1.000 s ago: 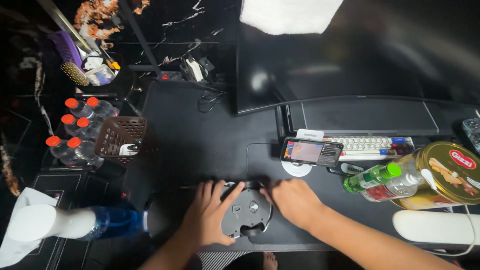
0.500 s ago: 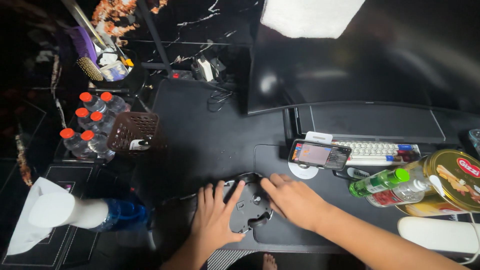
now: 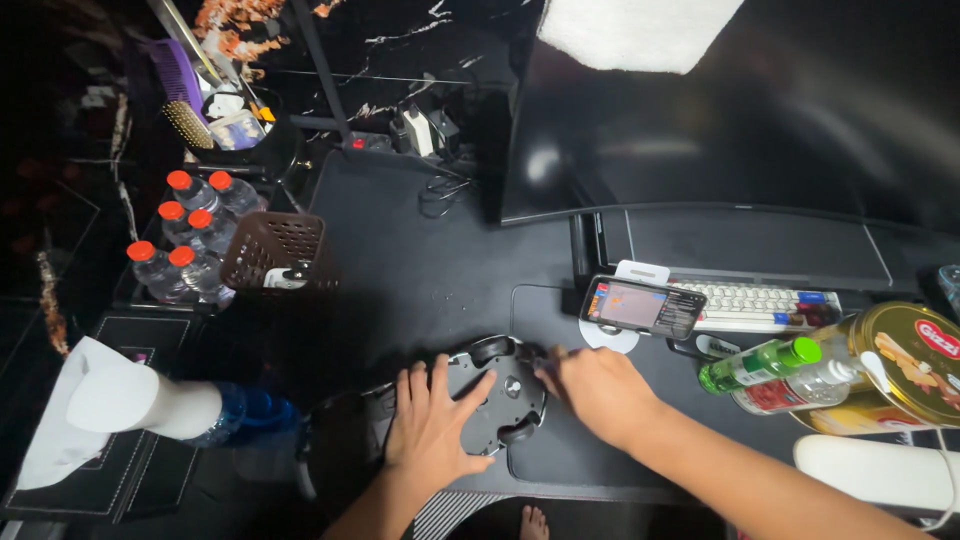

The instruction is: Unscrewing the bottom panel of a remote-controlled toy car using a screwdriver.

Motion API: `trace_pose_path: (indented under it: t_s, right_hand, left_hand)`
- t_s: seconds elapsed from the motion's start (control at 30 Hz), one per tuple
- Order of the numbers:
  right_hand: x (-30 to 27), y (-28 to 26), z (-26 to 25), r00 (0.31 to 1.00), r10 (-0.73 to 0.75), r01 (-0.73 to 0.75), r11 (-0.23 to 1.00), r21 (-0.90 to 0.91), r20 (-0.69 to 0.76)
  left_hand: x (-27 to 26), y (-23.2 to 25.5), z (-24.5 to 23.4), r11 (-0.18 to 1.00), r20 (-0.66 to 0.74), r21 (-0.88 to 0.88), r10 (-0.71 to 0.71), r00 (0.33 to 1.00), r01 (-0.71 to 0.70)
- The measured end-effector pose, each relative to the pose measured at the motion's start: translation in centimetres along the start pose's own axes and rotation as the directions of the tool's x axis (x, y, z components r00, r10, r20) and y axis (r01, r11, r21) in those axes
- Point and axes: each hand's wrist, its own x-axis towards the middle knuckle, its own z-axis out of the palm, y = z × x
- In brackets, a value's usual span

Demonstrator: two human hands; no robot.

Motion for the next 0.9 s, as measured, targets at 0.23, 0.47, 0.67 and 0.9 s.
trace_pose_path:
  t_s: [0.23, 0.47, 0.67, 0.9]
  right_hand:
    - [1.0, 1.3, 2.0, 0.784, -0.370, 0.405, 0.913, -0.041, -0.498]
    - [1.9, 1.1, 1.9, 0.978, 0.026, 0.012, 0.984, 0.177, -0.207]
    - [2.2, 1.6, 1.5, 0.895, -0.334, 0.350, 0.937, 0.002, -0.295]
    - [3.2, 0.8, 1.4, 0.920, -0.348, 0.349, 0.937, -0.030, -0.179]
  left_hand:
    - [0.1, -0.1, -0.4, 0.999, 0.056, 0.014, -0.052, 0.997, 0.051]
    - [0.0, 0.1, 0.3, 0.999, 0.023, 0.001, -0.043, 0.999, 0.043]
    - [-0.1, 0.3, 0.4, 0.997, 0.060, -0.002, -0.074, 0.995, 0.074]
    - [0.0, 0.1, 0.3, 0.996, 0.076, 0.008, -0.087, 0.993, 0.087]
